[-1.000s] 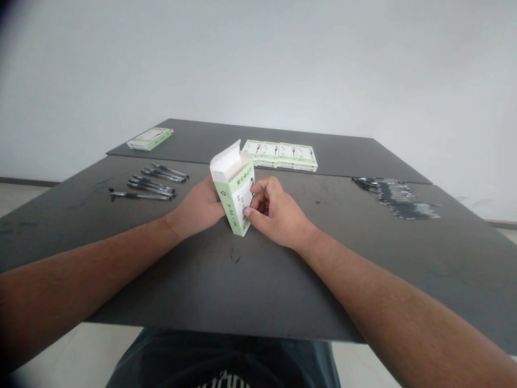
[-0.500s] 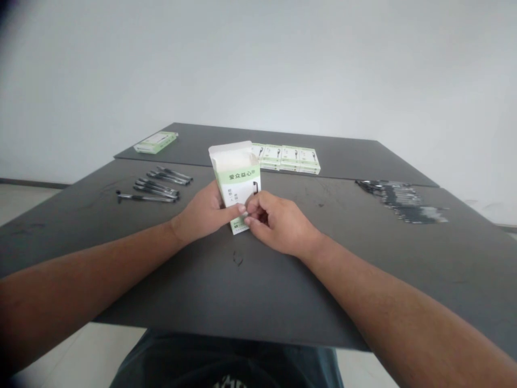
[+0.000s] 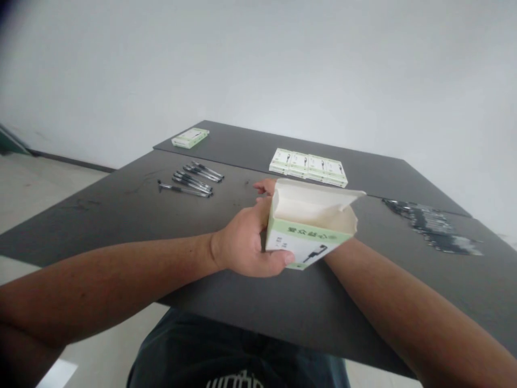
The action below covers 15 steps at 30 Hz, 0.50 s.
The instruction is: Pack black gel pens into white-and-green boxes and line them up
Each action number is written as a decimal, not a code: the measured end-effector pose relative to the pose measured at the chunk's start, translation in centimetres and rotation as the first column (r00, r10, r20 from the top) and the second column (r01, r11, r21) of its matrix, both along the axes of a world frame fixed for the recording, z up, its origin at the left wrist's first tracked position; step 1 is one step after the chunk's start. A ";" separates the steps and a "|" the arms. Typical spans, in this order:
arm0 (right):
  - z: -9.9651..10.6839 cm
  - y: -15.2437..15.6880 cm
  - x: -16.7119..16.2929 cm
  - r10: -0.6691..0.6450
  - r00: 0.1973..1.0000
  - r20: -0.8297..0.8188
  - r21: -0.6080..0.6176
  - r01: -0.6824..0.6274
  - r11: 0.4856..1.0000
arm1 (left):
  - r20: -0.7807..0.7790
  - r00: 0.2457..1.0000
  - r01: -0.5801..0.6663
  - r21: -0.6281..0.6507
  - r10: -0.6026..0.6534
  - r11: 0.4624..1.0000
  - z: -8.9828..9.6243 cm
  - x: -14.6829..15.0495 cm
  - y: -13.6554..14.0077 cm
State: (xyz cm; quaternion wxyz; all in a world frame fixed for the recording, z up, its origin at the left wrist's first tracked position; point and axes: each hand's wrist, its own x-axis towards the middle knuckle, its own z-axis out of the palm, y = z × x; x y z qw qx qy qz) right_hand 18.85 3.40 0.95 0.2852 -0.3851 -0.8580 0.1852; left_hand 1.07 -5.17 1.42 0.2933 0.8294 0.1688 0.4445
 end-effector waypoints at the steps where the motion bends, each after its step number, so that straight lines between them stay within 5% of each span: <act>1: 0.2 0.4 -1.9 0.027 0.999 0.033 0.011 -0.027 1.000 | 0.037 0.999 0.010 0.030 -0.011 0.999 0.0 0.1 -0.2; 7: 1.2 2.3 -11.9 0.161 0.941 0.297 0.209 -0.229 0.951 | 0.106 0.987 0.116 0.059 -0.122 0.992 0.1 0.4 -0.2; 15: -0.5 3.6 -16.8 0.132 0.891 0.435 0.239 -0.255 0.937 | 0.134 0.984 0.107 0.097 -0.119 0.990 0.7 -0.7 -0.4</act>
